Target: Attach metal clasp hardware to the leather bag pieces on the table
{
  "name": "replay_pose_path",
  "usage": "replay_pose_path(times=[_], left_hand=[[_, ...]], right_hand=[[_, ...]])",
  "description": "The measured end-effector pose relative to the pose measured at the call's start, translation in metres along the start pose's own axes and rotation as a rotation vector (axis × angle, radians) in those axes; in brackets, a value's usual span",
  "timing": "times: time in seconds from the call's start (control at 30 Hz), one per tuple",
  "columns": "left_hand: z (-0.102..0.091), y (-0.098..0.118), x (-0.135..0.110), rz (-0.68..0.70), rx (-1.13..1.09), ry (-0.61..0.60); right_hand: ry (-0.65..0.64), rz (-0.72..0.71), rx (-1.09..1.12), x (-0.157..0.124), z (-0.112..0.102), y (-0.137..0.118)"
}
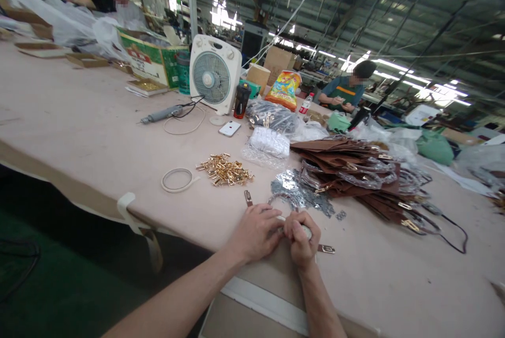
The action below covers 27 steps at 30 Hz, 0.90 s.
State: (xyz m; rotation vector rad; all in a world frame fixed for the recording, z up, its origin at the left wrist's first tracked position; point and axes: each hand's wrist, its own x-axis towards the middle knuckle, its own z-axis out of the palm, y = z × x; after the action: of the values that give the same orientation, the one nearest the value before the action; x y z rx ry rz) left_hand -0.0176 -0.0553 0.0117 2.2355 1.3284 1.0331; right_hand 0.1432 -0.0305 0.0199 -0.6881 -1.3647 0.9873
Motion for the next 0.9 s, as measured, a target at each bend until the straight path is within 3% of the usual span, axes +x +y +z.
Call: replay_pose_path(times=[0.2,0.5,0.9], left_hand=[[0.001,0.002,-0.001,-0.003,0.045,-0.032],[-0.001,0.001,-0.001,-0.008,0.062,-0.047],[0.003,-0.003,-0.001,-0.022,0.08,-0.027]], right_hand=[[0.287,-0.026,0.239,0.008,-0.008,-0.017],[0.242,-0.198,0.05,-0.022,0.021,-0.008],[0.222,-0.379,-0.2,-0.022,0.027,0.008]])
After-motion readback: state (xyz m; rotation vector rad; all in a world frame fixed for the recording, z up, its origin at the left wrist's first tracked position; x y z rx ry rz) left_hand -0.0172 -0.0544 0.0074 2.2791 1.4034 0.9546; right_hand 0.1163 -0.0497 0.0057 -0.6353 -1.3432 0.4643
